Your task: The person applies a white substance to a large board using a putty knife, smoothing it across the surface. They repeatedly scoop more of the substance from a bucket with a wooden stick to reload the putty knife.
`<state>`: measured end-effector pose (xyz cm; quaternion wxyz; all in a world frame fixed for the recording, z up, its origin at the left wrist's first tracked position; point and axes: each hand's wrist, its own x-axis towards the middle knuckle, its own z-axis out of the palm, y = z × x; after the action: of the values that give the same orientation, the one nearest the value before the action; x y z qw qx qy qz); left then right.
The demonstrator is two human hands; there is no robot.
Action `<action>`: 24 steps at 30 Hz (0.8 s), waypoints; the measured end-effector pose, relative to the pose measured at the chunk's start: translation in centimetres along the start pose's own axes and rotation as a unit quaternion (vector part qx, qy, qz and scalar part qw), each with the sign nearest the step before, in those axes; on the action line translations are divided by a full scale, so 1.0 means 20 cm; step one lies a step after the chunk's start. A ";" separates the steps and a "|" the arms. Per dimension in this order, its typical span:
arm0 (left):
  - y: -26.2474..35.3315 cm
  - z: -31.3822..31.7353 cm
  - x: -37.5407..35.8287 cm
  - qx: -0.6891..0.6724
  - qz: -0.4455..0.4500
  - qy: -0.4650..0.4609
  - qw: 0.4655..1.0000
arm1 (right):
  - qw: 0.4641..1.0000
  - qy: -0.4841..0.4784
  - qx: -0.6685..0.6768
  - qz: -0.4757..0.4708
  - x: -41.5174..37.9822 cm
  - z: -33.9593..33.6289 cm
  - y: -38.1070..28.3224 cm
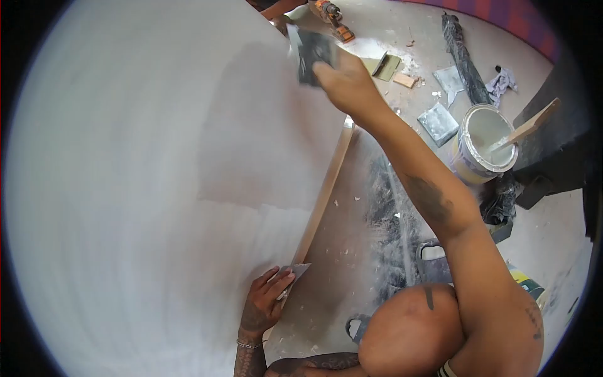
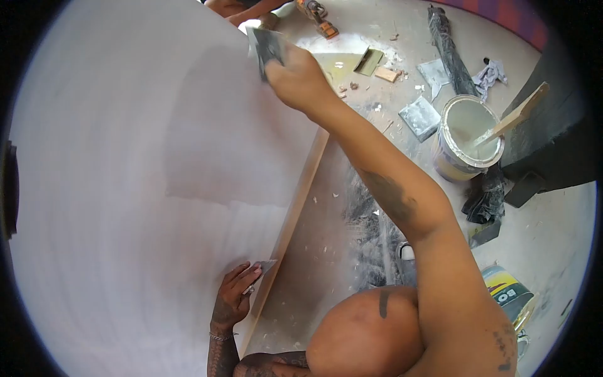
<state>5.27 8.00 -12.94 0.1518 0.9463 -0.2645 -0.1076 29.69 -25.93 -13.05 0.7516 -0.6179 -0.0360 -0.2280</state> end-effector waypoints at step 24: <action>0.06 0.00 0.16 -0.115 -0.061 -0.031 0.991 | 0.983 0.159 -0.045 -0.083 0.22 0.40 0.00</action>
<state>7.40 5.30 -12.91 0.2441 0.9333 -0.1966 -0.1754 35.41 -19.56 -9.76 0.6974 -0.6022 0.0427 -0.3863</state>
